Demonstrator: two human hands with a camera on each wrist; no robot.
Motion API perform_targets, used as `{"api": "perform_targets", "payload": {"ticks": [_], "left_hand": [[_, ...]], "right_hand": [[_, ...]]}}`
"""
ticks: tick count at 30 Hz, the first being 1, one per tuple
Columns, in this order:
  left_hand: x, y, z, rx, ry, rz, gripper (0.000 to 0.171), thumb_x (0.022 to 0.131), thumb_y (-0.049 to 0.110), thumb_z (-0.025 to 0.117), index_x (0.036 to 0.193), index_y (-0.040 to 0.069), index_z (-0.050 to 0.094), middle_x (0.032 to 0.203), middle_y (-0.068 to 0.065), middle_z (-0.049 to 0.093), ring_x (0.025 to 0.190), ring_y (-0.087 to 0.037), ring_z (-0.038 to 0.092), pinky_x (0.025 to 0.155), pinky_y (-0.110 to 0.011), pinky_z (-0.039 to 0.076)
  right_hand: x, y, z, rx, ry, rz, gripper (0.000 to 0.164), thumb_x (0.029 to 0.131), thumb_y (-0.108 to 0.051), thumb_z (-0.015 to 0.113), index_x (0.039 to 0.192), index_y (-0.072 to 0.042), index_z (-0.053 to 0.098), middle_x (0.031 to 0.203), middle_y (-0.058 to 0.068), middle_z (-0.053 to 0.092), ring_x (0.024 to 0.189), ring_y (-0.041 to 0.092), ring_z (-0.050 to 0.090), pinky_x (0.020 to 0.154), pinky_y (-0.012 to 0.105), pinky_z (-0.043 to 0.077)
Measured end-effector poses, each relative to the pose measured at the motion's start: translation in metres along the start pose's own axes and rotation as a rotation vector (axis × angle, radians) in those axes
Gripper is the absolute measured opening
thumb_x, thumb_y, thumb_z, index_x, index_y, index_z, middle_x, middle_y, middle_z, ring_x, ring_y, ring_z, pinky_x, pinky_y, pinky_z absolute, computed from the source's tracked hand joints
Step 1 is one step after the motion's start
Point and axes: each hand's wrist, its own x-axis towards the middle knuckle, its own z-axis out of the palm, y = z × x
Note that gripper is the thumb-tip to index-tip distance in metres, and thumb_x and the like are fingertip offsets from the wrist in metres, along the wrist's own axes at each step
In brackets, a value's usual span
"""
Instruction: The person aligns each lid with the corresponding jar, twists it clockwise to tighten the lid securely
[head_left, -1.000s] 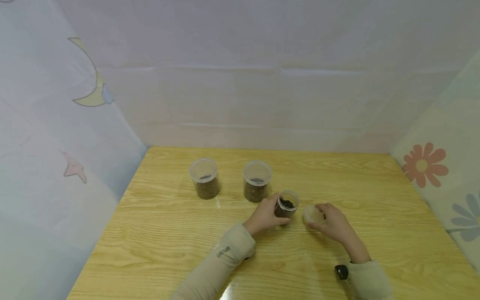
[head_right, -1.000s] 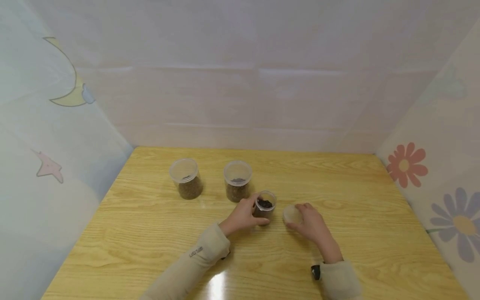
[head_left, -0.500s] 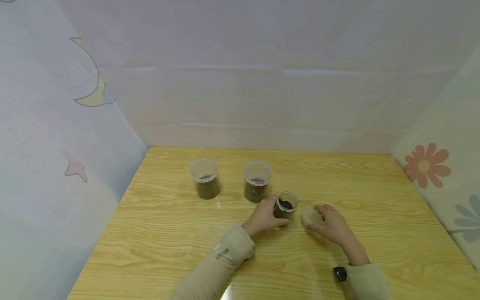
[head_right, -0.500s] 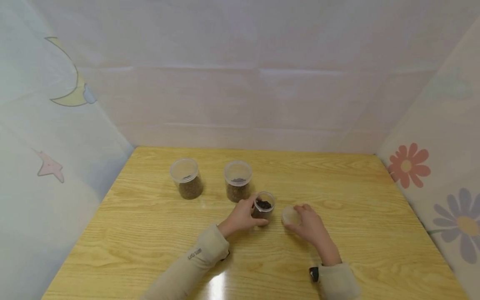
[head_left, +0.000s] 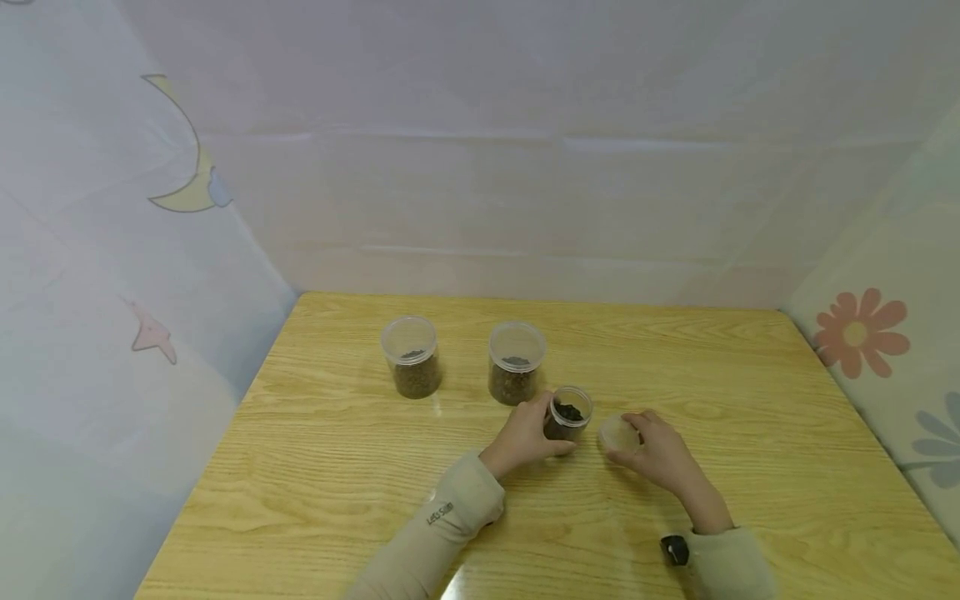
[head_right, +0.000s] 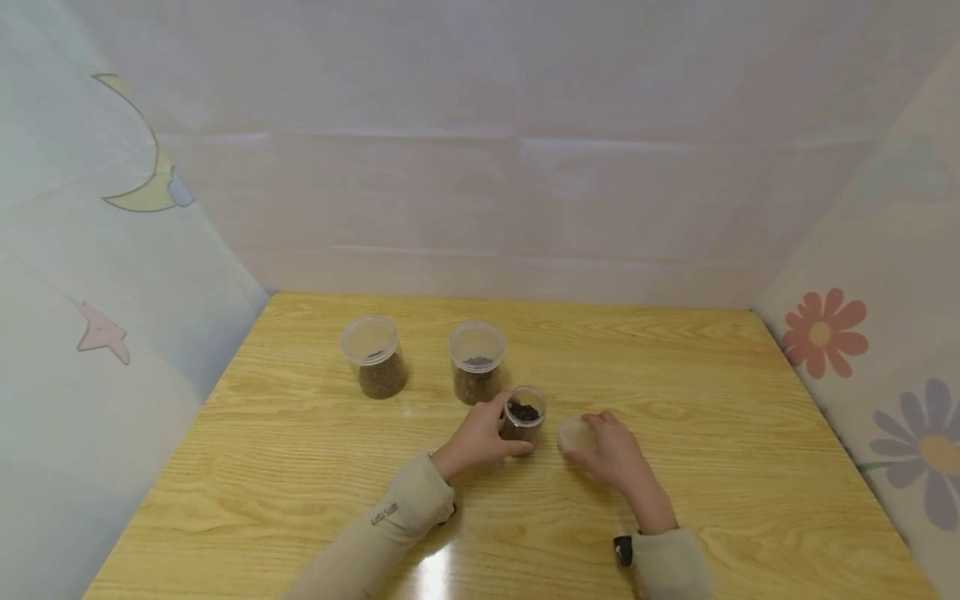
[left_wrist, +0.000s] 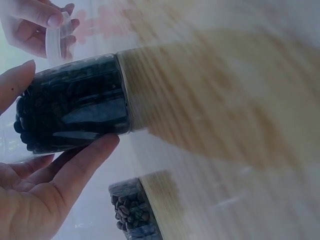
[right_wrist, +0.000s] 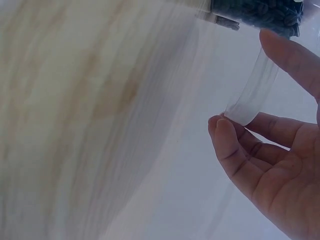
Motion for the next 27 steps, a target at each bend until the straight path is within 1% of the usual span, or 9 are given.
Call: {"api": "perform_targets", "payload": {"ticks": [3, 7, 12, 15, 19, 27], "left_hand": [[-0.001, 0.0, 0.0, -0.004, 0.0, -0.008, 0.059, 0.074, 0.028, 0.078, 0.119, 0.003, 0.049, 0.11, -0.008, 0.061, 0.102, -0.017, 0.059, 0.082, -0.023, 0.048], [-0.002, 0.0, 0.0, -0.011, -0.003, -0.018, 0.062, 0.075, 0.028, 0.078, 0.122, 0.002, 0.047, 0.112, -0.007, 0.061, 0.103, -0.018, 0.058, 0.084, -0.024, 0.047], [-0.003, -0.001, 0.0, -0.016, -0.001, -0.011, 0.065, 0.075, 0.027, 0.077, 0.125, 0.001, 0.045, 0.113, -0.007, 0.06, 0.104, -0.017, 0.058, 0.085, -0.024, 0.047], [-0.004, -0.001, 0.0, -0.03, -0.002, -0.005, 0.069, 0.075, 0.025, 0.077, 0.129, 0.0, 0.042, 0.117, -0.008, 0.059, 0.107, -0.018, 0.057, 0.087, -0.025, 0.046], [-0.006, -0.001, -0.003, -0.046, -0.004, -0.003, 0.072, 0.076, 0.023, 0.077, 0.133, 0.001, 0.04, 0.12, -0.009, 0.058, 0.11, -0.019, 0.055, 0.09, -0.027, 0.045], [-0.011, -0.001, -0.007, -0.042, -0.002, -0.02, 0.07, 0.075, 0.025, 0.077, 0.132, 0.004, 0.041, 0.118, -0.007, 0.058, 0.109, -0.017, 0.055, 0.088, -0.027, 0.046]], "right_hand": [[0.0, -0.002, 0.0, 0.003, 0.01, -0.009, 0.06, 0.07, -0.023, 0.08, 0.111, 0.014, 0.056, 0.088, 0.014, 0.055, 0.075, 0.025, 0.055, 0.06, 0.037, 0.049], [0.0, -0.005, 0.001, 0.002, 0.021, -0.017, 0.06, 0.07, -0.023, 0.08, 0.111, 0.013, 0.056, 0.088, 0.014, 0.054, 0.074, 0.024, 0.055, 0.059, 0.037, 0.049], [0.0, -0.006, 0.002, 0.004, 0.021, -0.02, 0.059, 0.07, -0.022, 0.08, 0.111, 0.013, 0.056, 0.086, 0.013, 0.054, 0.073, 0.022, 0.054, 0.058, 0.036, 0.048], [0.0, -0.006, 0.003, 0.004, 0.021, -0.019, 0.059, 0.07, -0.022, 0.08, 0.111, 0.013, 0.056, 0.086, 0.012, 0.054, 0.072, 0.022, 0.053, 0.058, 0.035, 0.048], [0.001, -0.006, 0.003, -0.001, 0.025, -0.024, 0.059, 0.07, -0.022, 0.08, 0.111, 0.013, 0.056, 0.088, 0.013, 0.055, 0.073, 0.022, 0.053, 0.057, 0.035, 0.047], [0.002, -0.01, 0.003, -0.011, 0.014, -0.023, 0.059, 0.071, -0.022, 0.079, 0.112, 0.013, 0.056, 0.096, 0.017, 0.057, 0.077, 0.025, 0.055, 0.059, 0.036, 0.047]]}}
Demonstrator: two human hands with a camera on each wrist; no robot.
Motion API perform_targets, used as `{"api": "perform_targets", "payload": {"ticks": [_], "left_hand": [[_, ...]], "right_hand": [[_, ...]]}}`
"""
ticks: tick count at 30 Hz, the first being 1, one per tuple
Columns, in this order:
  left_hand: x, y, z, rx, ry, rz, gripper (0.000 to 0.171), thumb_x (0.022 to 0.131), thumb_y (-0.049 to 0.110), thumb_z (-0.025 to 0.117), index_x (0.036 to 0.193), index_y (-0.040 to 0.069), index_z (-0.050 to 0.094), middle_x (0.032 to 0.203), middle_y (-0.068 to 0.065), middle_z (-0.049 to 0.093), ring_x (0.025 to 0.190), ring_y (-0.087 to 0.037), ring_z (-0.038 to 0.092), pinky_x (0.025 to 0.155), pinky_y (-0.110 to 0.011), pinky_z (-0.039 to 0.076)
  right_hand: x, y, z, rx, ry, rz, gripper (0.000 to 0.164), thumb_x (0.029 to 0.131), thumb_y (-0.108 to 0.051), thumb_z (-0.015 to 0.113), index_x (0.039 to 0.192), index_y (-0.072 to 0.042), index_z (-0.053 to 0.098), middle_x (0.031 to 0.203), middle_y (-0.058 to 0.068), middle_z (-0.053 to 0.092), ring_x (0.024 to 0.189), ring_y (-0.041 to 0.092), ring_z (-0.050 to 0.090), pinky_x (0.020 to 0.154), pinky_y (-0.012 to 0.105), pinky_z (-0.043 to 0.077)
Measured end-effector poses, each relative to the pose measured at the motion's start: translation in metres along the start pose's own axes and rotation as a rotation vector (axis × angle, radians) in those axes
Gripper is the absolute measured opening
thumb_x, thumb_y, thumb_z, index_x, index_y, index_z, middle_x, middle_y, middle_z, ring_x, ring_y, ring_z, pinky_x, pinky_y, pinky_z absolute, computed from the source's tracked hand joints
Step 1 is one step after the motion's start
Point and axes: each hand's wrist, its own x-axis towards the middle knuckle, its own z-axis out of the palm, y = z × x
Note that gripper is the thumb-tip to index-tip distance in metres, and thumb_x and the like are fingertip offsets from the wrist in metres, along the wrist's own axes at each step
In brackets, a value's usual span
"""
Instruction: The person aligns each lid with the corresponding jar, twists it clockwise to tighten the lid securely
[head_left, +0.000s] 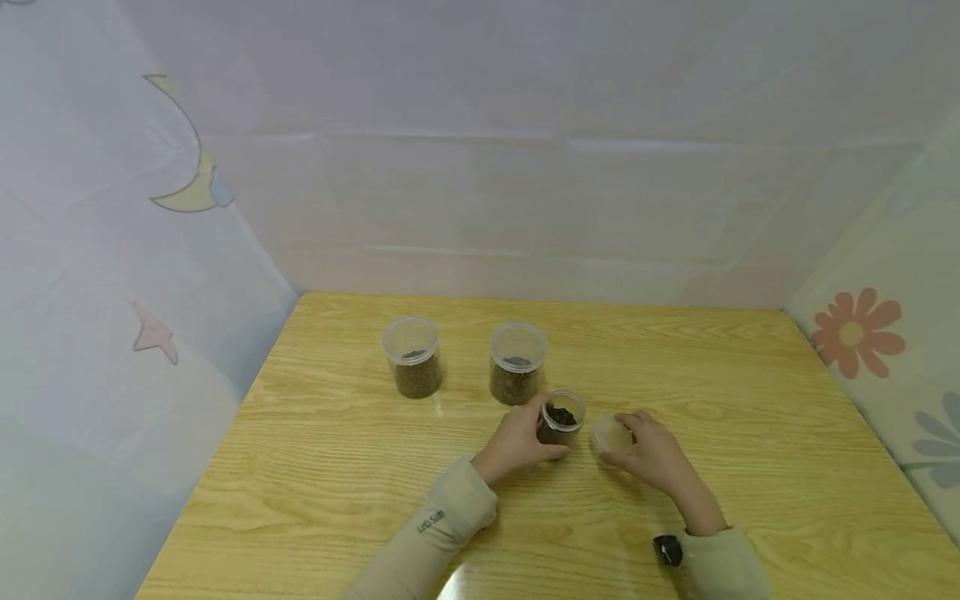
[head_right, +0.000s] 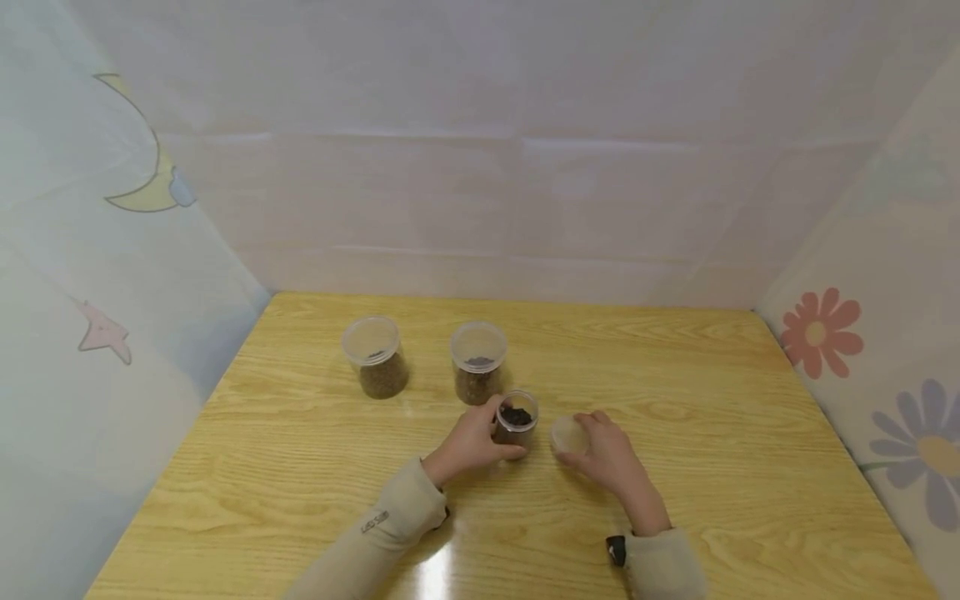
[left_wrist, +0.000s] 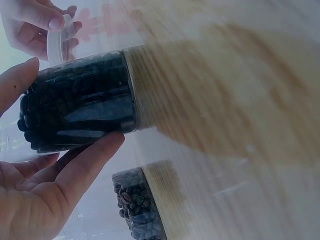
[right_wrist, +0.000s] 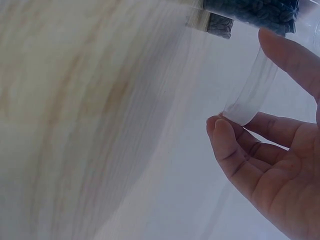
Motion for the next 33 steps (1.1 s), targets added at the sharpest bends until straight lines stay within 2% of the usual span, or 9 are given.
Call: {"api": "perform_targets", "payload": {"ticks": [11, 20, 33], "left_hand": [[-0.003, 0.001, -0.003, 0.002, -0.003, 0.004, 0.071, 0.075, 0.024, 0.078, 0.131, 0.002, 0.041, 0.118, -0.009, 0.058, 0.107, -0.018, 0.056, 0.087, -0.027, 0.046], [-0.006, -0.001, -0.005, -0.005, -0.002, 0.001, 0.073, 0.075, 0.025, 0.078, 0.132, 0.0, 0.04, 0.117, -0.009, 0.057, 0.108, -0.018, 0.056, 0.088, -0.027, 0.046], [-0.014, -0.005, -0.008, -0.017, 0.012, 0.013, 0.068, 0.074, 0.026, 0.078, 0.128, 0.0, 0.044, 0.117, -0.008, 0.057, 0.108, -0.018, 0.055, 0.09, -0.028, 0.045]], "right_hand": [[0.001, -0.006, 0.001, -0.001, -0.007, -0.025, 0.058, 0.07, -0.022, 0.079, 0.111, 0.013, 0.056, 0.093, 0.016, 0.058, 0.075, 0.024, 0.054, 0.059, 0.035, 0.045], [0.002, -0.01, 0.002, 0.011, -0.036, -0.006, 0.06, 0.07, -0.022, 0.079, 0.112, 0.014, 0.056, 0.093, 0.015, 0.057, 0.075, 0.023, 0.054, 0.059, 0.036, 0.046], [0.001, -0.015, 0.004, -0.03, -0.066, -0.021, 0.063, 0.071, -0.023, 0.079, 0.114, 0.014, 0.054, 0.099, 0.02, 0.056, 0.082, 0.032, 0.057, 0.067, 0.045, 0.05]]}}
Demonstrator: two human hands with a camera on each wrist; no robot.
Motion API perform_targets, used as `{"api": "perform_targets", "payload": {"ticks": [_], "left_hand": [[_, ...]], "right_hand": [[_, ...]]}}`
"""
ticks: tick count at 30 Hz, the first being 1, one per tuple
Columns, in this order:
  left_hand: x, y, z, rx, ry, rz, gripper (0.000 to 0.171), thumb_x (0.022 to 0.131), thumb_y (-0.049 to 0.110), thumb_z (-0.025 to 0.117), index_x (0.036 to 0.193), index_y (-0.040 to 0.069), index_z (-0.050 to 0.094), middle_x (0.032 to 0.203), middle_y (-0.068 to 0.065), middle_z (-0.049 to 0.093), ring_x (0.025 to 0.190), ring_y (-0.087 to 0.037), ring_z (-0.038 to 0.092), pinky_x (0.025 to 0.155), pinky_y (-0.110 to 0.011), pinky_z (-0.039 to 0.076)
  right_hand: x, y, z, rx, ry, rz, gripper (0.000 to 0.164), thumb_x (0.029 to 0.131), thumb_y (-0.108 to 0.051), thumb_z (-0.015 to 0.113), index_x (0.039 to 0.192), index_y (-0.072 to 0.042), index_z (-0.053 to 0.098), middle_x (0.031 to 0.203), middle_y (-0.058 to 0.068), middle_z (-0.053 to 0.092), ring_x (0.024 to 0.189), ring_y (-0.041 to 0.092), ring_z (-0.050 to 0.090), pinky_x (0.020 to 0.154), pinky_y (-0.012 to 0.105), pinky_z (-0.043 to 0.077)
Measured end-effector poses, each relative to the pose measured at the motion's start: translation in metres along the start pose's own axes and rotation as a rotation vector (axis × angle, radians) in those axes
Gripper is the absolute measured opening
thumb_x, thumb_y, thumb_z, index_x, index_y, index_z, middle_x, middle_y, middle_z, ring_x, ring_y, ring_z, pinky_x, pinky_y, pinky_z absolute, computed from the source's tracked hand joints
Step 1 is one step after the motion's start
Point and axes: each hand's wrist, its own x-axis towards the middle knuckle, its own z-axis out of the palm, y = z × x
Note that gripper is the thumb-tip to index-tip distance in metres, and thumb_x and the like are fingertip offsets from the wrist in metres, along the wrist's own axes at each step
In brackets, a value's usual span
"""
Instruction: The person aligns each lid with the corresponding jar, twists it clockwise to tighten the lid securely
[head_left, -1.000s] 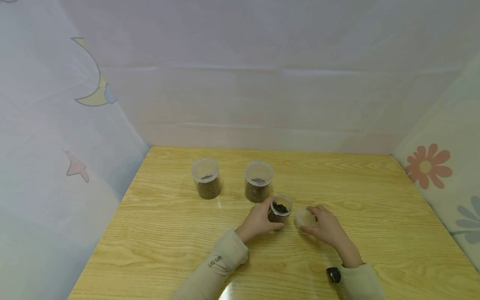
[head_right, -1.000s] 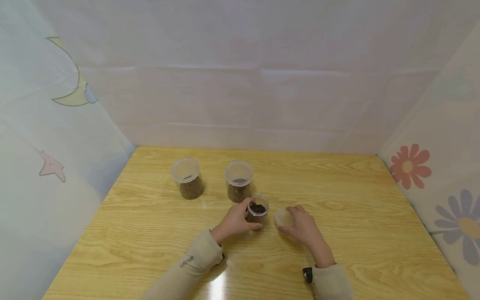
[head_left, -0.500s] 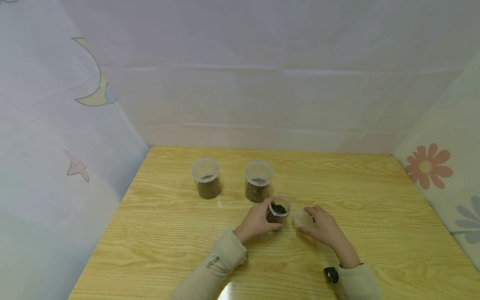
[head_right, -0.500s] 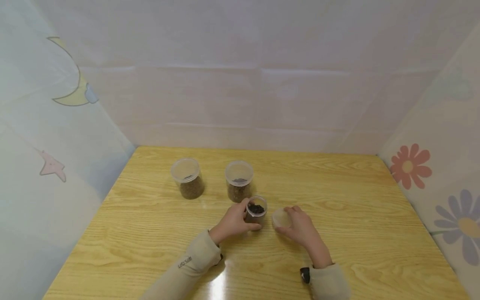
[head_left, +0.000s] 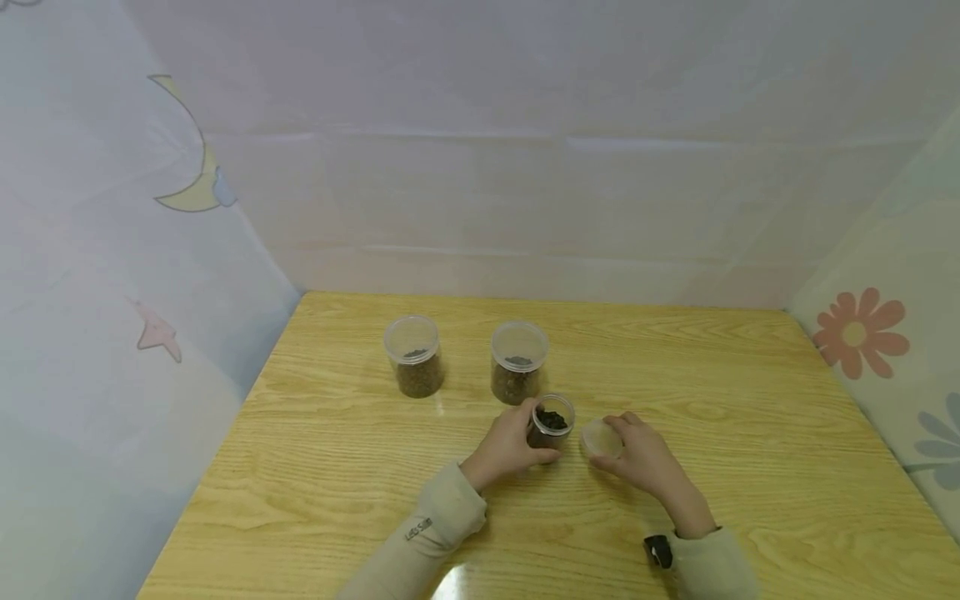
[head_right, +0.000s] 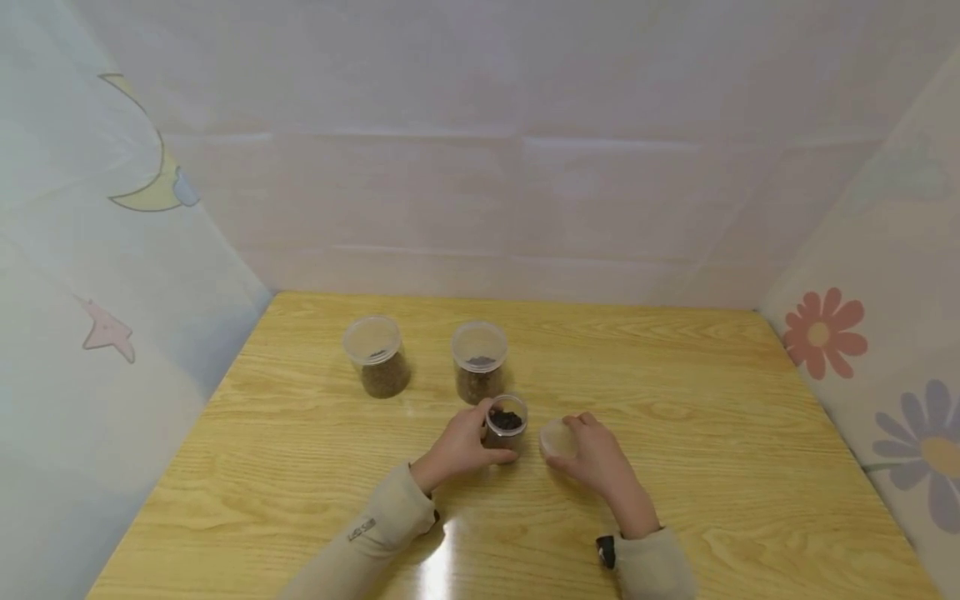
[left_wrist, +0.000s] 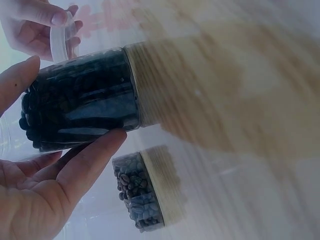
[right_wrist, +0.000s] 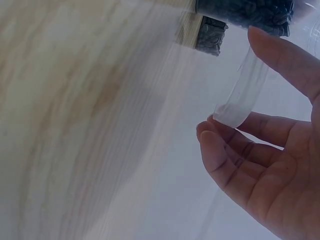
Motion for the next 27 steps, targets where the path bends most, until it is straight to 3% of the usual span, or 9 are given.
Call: {"api": "perform_targets", "payload": {"ticks": [27], "left_hand": [[-0.01, -0.007, -0.009, -0.009, 0.008, -0.065, 0.059, 0.074, 0.027, 0.079, 0.119, 0.004, 0.048, 0.112, -0.008, 0.06, 0.103, -0.018, 0.057, 0.085, -0.028, 0.047]], "right_hand": [[0.004, -0.012, 0.004, -0.01, -0.016, -0.015, 0.062, 0.071, -0.023, 0.079, 0.116, 0.012, 0.054, 0.105, 0.022, 0.057, 0.09, 0.036, 0.058, 0.074, 0.048, 0.049]]}}
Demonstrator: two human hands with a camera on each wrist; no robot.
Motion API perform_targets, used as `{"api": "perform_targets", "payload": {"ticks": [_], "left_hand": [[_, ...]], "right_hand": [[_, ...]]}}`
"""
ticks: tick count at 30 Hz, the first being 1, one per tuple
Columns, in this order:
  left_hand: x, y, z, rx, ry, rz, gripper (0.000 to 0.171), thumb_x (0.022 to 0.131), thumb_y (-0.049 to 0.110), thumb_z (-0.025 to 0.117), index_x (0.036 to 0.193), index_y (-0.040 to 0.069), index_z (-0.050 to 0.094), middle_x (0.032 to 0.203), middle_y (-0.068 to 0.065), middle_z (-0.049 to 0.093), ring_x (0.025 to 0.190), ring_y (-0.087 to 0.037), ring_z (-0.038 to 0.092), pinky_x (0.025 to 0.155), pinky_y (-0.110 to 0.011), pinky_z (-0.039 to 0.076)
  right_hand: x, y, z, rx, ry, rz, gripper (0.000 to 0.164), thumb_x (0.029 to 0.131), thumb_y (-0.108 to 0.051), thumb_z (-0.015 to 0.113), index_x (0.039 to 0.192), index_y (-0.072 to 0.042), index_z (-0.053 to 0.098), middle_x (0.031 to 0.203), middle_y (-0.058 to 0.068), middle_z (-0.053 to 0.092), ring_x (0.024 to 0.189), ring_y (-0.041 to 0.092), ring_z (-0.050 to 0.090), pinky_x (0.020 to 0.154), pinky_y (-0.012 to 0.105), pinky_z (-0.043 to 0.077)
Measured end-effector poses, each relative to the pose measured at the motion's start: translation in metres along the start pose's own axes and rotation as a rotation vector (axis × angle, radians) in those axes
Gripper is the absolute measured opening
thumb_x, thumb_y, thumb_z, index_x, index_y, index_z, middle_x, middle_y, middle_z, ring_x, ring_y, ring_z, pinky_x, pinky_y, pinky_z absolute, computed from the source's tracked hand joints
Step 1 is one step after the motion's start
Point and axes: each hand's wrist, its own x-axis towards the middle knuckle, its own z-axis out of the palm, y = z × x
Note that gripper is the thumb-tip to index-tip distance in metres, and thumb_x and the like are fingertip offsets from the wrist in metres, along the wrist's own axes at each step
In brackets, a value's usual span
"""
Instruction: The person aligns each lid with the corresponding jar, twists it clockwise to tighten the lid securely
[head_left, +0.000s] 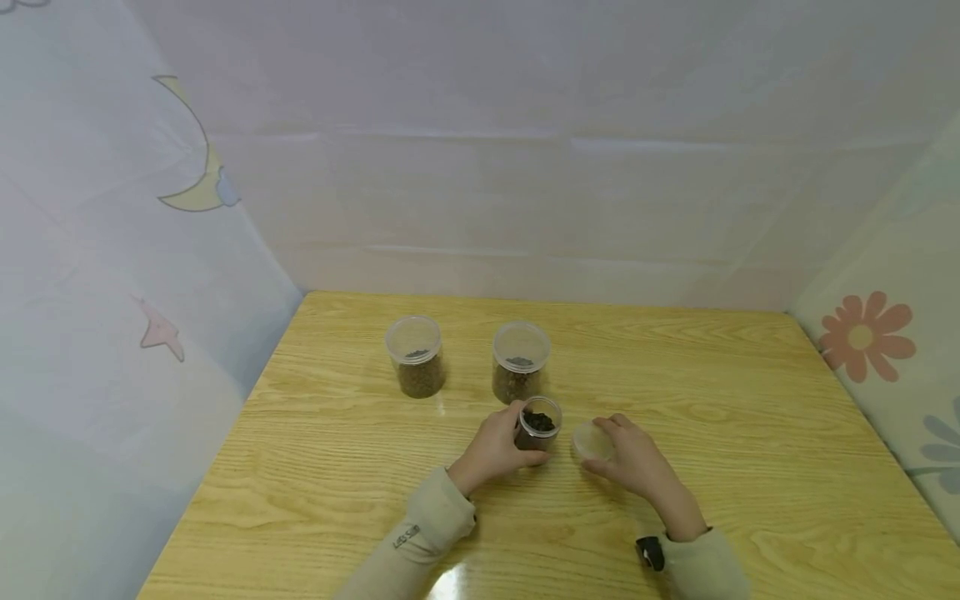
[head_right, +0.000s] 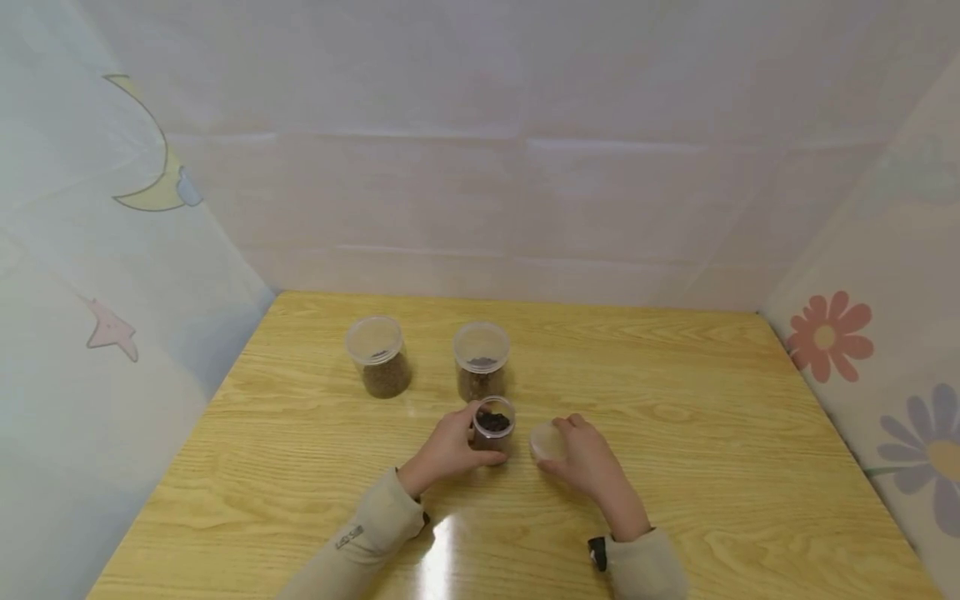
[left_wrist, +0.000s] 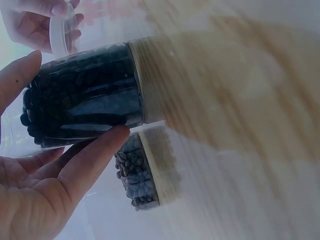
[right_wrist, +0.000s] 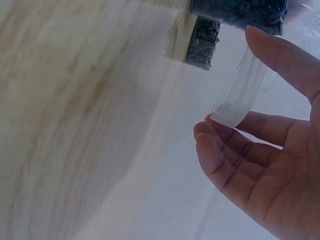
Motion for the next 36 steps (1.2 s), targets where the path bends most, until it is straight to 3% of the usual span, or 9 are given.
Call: {"api": "perform_targets", "payload": {"ticks": [15, 25, 36], "left_hand": [[-0.004, -0.007, -0.005, -0.016, 0.01, 0.01, 0.064, 0.073, 0.024, 0.079, 0.123, 0.001, 0.047, 0.111, -0.008, 0.06, 0.102, -0.019, 0.057, 0.083, -0.029, 0.047], [-0.009, -0.007, -0.011, -0.012, 0.025, -0.012, 0.056, 0.074, 0.028, 0.078, 0.117, 0.007, 0.049, 0.109, -0.008, 0.06, 0.1, -0.02, 0.058, 0.082, -0.031, 0.048], [-0.013, -0.012, -0.014, -0.041, 0.025, -0.022, 0.061, 0.074, 0.024, 0.078, 0.123, 0.003, 0.048, 0.114, -0.01, 0.059, 0.106, -0.024, 0.056, 0.086, -0.036, 0.047]], "right_hand": [[0.003, -0.003, 0.006, -0.008, 0.006, -0.047, 0.06, 0.07, -0.021, 0.08, 0.114, 0.011, 0.055, 0.101, 0.02, 0.057, 0.087, 0.035, 0.059, 0.073, 0.046, 0.05], [0.006, -0.013, 0.009, -0.002, -0.012, -0.057, 0.06, 0.07, -0.021, 0.08, 0.114, 0.011, 0.056, 0.103, 0.021, 0.057, 0.088, 0.035, 0.059, 0.073, 0.046, 0.05], [0.007, -0.017, 0.013, -0.007, -0.038, -0.041, 0.06, 0.07, -0.023, 0.08, 0.115, 0.009, 0.056, 0.104, 0.019, 0.057, 0.089, 0.033, 0.059, 0.073, 0.045, 0.05]]}}
